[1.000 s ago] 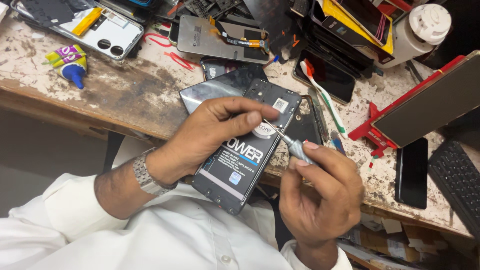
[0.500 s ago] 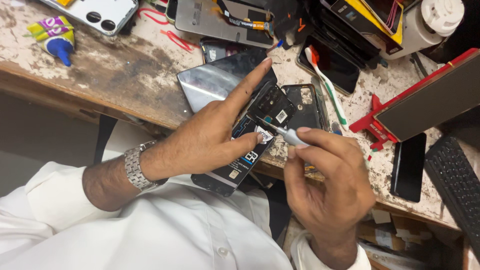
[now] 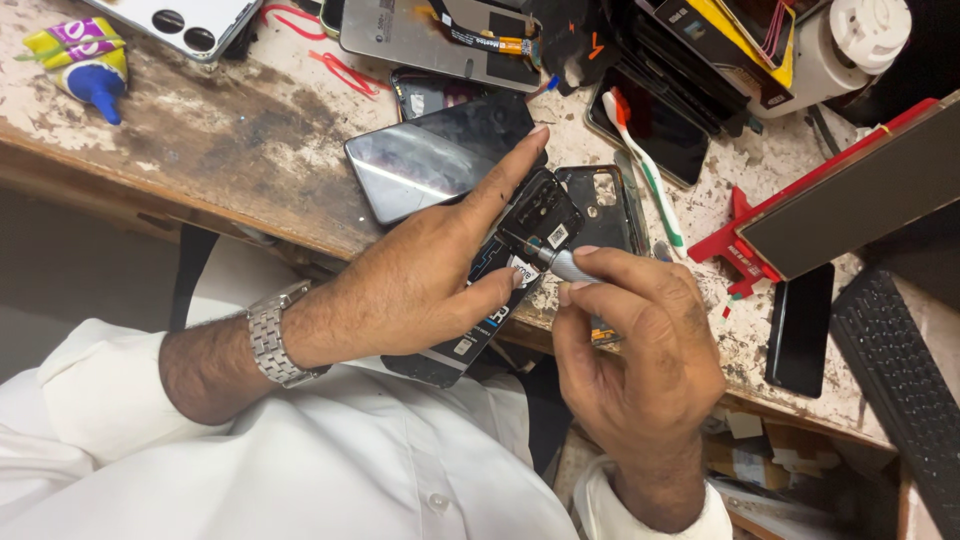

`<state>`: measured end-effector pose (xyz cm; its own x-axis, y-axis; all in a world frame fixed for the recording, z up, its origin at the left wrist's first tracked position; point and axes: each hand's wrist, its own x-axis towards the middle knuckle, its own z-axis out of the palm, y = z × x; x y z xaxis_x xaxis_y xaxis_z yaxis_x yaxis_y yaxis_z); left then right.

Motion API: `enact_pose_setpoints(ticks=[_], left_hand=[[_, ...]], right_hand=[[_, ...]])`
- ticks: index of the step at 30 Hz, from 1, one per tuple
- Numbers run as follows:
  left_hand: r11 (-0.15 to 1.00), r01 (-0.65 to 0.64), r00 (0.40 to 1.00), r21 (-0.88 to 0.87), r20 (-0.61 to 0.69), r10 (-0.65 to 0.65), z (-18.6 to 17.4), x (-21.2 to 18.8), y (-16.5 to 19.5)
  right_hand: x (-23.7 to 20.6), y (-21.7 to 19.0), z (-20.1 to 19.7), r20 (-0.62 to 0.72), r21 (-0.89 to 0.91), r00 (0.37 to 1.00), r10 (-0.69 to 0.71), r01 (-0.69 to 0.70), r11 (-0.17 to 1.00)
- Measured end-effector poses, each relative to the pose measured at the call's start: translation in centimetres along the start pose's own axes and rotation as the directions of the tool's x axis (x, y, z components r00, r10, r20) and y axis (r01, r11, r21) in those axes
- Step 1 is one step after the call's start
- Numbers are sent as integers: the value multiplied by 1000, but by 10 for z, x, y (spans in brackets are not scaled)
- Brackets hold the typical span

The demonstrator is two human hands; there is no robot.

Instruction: The person aligns and secures the rear camera housing onto a disassembled smartphone using a precision screwdriver. He repeatedly tightens and checks the screws around the camera module while holding the phone body steady.

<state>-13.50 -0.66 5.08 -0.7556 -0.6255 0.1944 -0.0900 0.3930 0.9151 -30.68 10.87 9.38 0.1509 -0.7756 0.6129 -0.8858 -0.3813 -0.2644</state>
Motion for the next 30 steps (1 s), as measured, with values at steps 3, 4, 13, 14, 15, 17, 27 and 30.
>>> enact_pose_setpoints(ticks=[3,4,13,14,15,17,27,30], left_hand=[[1000,0,1000,0,0,0,0,-1,0],[1000,2,1000,1,2,-2,0,-1,0],[995,-3,1000,96,1,3,3,1,-3],[995,-34,999,92,-10,35,3,1,-2],[994,-64,998,90,-21,67,3,1,-2],[995,-44,999,90,-11,45,2,2,-1],[997,-22,1000,80,-2,22,4,3,3],[991,51,998,127,29,-55,4,3,3]], right_hand=[[1,-1,0,14,-18,1000,-9,9,1000],[2,-2,0,18,-25,1000,-15,15,1000],[19,-16,-9,128,-110,986,-104,118,987],[22,-19,-11,157,-129,981,-111,132,983],[26,-22,-12,175,-167,981,-82,112,980],[32,-26,-16,204,-245,979,-22,73,967],[40,-26,-24,262,-212,964,48,9,977],[41,-27,-26,281,-200,959,25,33,979]])
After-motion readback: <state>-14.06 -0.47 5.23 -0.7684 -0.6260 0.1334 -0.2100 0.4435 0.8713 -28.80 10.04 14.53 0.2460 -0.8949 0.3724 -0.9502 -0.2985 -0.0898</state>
